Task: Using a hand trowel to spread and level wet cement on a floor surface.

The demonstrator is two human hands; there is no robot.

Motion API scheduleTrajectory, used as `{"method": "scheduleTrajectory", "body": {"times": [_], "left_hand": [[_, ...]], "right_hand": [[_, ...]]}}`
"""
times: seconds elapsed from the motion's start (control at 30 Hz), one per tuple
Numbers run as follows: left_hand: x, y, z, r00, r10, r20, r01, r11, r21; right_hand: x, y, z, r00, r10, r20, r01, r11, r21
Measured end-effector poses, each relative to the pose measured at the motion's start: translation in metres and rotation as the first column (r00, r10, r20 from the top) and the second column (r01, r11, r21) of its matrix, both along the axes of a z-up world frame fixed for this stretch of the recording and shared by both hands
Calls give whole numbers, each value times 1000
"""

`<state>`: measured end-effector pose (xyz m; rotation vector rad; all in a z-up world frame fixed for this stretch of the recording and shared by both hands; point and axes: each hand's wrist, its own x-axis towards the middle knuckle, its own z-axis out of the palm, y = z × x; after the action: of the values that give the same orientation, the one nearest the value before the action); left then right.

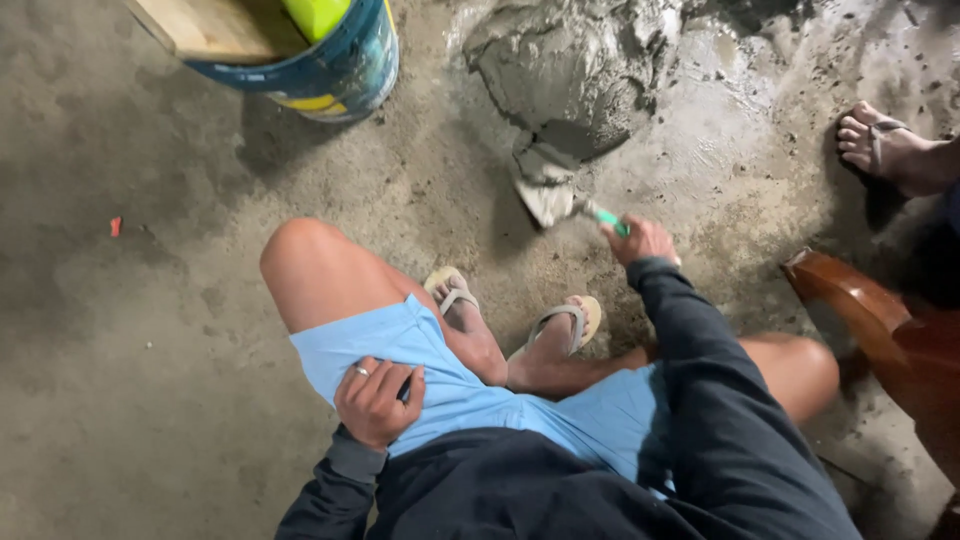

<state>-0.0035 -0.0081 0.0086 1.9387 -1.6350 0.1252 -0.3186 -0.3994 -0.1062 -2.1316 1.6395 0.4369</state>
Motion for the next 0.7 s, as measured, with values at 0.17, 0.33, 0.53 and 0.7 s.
{"method": "scheduleTrajectory", "body": {"times": [0.17, 0.33, 0.53, 0.7], "left_hand": [[-1, -9, 7, 999, -43, 30, 43, 999, -10], [-6, -10, 13, 999, -30, 42, 29, 1000, 8], [1, -30, 28, 998, -4, 55, 9, 997, -79], [1, -30, 36, 998, 10, 70, -1, 992, -128]], "right_hand": [[58, -25, 1, 954, -300, 4, 300, 950, -88], [61, -12, -60, 940, -336, 53, 339, 910, -238], [64, 10, -35, 948, -219, 231, 297, 870, -393], [94, 39, 11, 880, -97, 465, 293, 881, -371]]}}
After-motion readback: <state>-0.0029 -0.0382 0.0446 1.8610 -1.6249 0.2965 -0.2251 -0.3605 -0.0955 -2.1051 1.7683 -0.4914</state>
